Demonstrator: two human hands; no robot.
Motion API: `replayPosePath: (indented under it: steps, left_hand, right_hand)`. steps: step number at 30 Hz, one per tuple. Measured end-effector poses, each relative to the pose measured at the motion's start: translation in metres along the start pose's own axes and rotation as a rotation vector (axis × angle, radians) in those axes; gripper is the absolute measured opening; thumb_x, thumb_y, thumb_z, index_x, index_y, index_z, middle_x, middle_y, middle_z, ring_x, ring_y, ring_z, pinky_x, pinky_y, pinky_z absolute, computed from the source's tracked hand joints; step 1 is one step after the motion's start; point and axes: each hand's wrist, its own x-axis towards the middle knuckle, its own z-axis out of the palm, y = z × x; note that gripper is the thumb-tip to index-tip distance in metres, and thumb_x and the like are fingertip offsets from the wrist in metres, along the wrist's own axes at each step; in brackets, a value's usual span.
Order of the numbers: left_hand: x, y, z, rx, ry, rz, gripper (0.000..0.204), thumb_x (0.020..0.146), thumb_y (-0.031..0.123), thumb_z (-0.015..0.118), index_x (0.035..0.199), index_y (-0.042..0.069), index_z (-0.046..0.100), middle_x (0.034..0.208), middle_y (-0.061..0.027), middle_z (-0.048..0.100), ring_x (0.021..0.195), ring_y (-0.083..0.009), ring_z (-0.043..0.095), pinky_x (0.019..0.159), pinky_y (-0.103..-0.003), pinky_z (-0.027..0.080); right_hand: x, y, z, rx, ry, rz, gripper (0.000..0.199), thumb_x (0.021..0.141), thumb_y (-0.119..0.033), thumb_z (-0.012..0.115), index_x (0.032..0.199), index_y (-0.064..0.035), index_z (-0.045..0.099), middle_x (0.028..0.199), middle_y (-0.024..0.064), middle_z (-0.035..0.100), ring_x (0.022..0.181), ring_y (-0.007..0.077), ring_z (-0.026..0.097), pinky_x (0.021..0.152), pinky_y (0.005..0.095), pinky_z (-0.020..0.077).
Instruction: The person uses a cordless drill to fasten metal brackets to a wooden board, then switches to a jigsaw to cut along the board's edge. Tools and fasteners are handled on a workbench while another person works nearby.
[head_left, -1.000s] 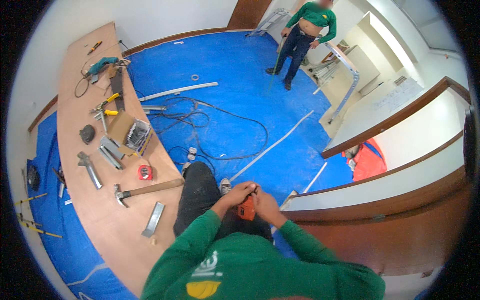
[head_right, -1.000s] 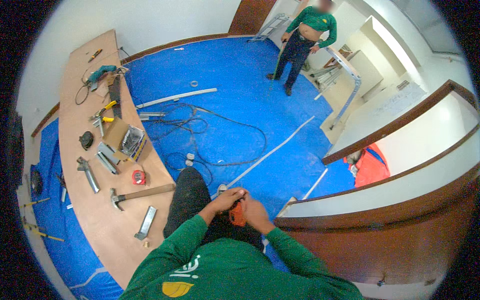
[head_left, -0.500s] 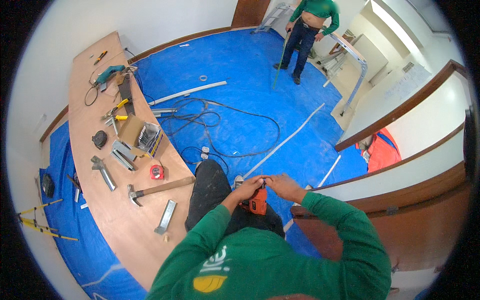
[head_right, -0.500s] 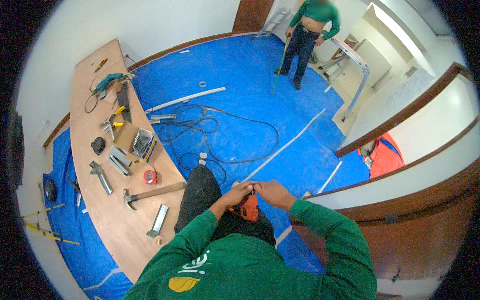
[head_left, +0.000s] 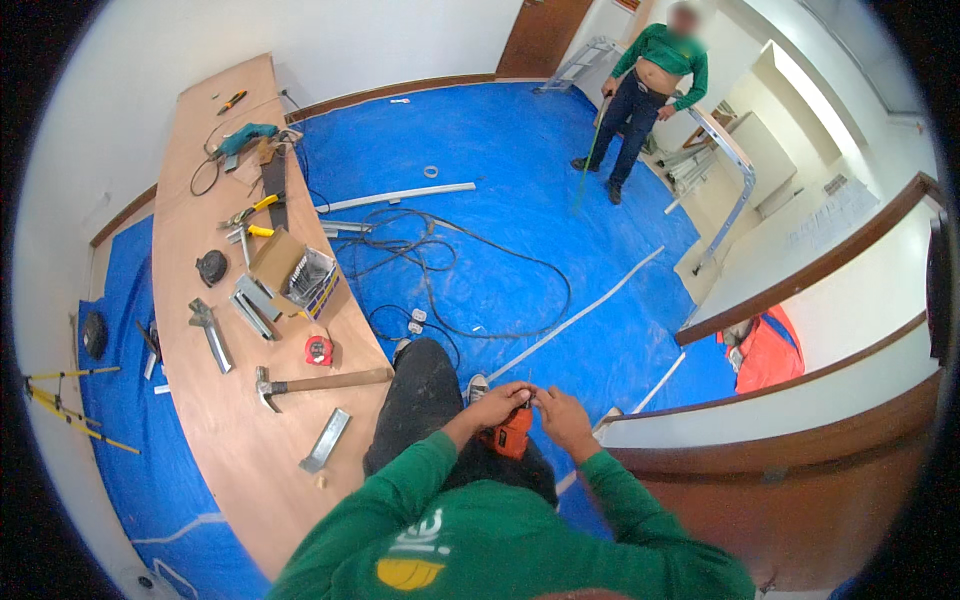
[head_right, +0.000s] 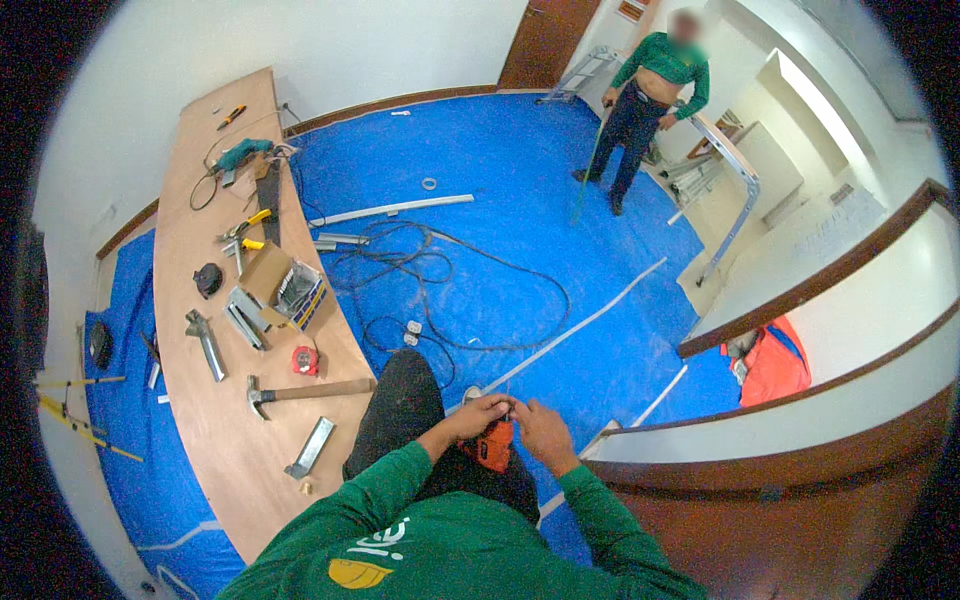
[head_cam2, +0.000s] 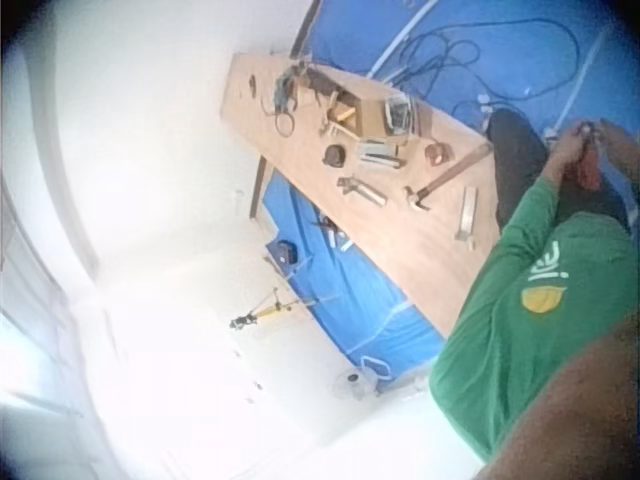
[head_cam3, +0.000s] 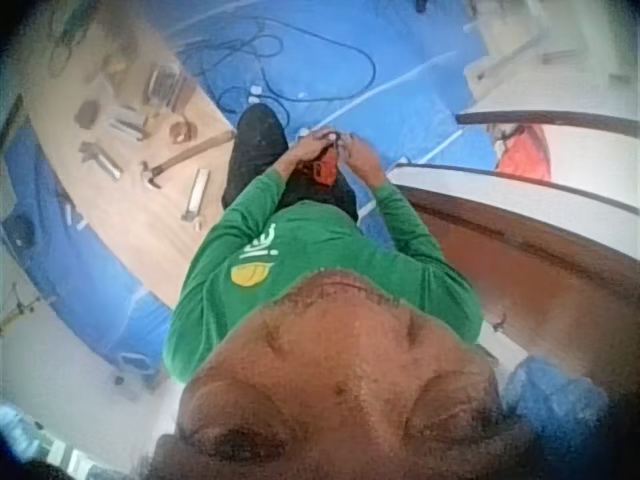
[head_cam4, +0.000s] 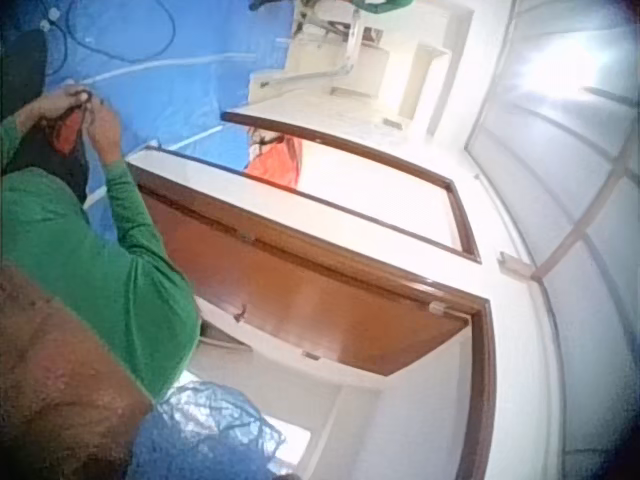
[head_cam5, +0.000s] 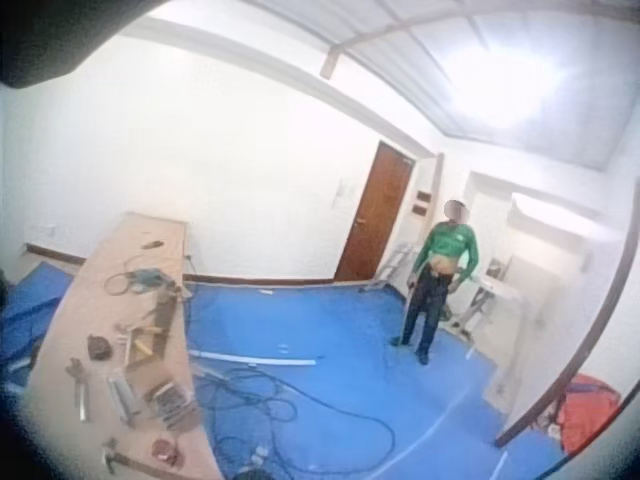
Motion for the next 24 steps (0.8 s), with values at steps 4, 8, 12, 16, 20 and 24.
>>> replayPosePath:
  steps: [4,8,12,16,20,24]
  left_hand:
    - [0.000,-0.001,0.000,-0.030,0.013,0.015,0.038,0.117,0.030,0.048,0.137,0.003,0.064,0.125,-0.0075,0.072,0.119,-0.0200,0.065,0.109,-0.037,0.049]
    - [-0.003,0.009,0.000,0.070,-0.006,0.035,0.038,0.117,0.029,0.048,0.139,0.002,0.064,0.127,-0.0086,0.071,0.121,-0.0209,0.064,0.110,-0.038,0.049]
    - [-0.011,0.018,0.002,-0.088,-0.044,-0.028,0.040,0.117,0.027,0.048,0.146,0.002,0.059,0.128,-0.0092,0.070,0.124,-0.0212,0.063,0.112,-0.039,0.048]
    - [-0.015,0.019,0.003,-0.133,-0.080,-0.048,0.042,0.117,0.025,0.048,0.150,0.001,0.055,0.131,-0.0083,0.068,0.123,-0.0206,0.062,0.111,-0.040,0.048]
    - [-0.012,0.019,0.001,-0.198,-0.105,-0.088,0.039,0.116,0.025,0.049,0.146,0.001,0.058,0.130,-0.0069,0.067,0.120,-0.0197,0.062,0.110,-0.039,0.049]
    - [-0.010,0.023,0.003,-0.106,-0.078,-0.091,0.036,0.116,0.024,0.050,0.141,0.001,0.061,0.126,-0.0064,0.068,0.117,-0.0198,0.063,0.109,-0.039,0.049]
  right_hand:
    - [-0.010,0.007,0.019,-0.008,0.215,0.123,0.025,0.111,-0.028,0.053,0.119,-0.0076,0.064,0.099,0.0169,0.066,0.084,0.0407,0.068,0.074,0.0544,0.0525]
    - [-0.006,0.002,0.027,0.856,0.051,0.609,0.027,0.112,-0.030,0.052,0.111,-0.0075,0.067,0.084,0.0096,0.063,0.070,0.0261,0.064,0.066,0.0475,0.0527]
    - [-0.003,-0.013,0.016,1.510,-0.039,0.726,0.031,0.112,-0.035,0.056,0.101,-0.0080,0.066,0.075,-0.0014,0.056,0.062,0.0148,0.055,0.057,0.0334,0.0460]
    - [-0.006,-0.018,0.007,1.651,-0.067,0.790,0.029,0.112,-0.034,0.056,0.099,-0.0093,0.065,0.073,-0.0005,0.056,0.061,0.0157,0.055,0.057,0.0325,0.0454]
    - [-0.005,-0.019,0.016,1.646,-0.121,0.830,0.029,0.110,-0.035,0.058,0.098,-0.0097,0.065,0.073,-0.0003,0.056,0.059,0.0164,0.054,0.056,0.0333,0.0453]
    - [-0.002,-0.024,0.024,1.676,-0.051,0.861,0.030,0.110,-0.035,0.058,0.097,-0.0097,0.066,0.072,-0.0008,0.057,0.058,0.0168,0.054,0.055,0.0342,0.0444]
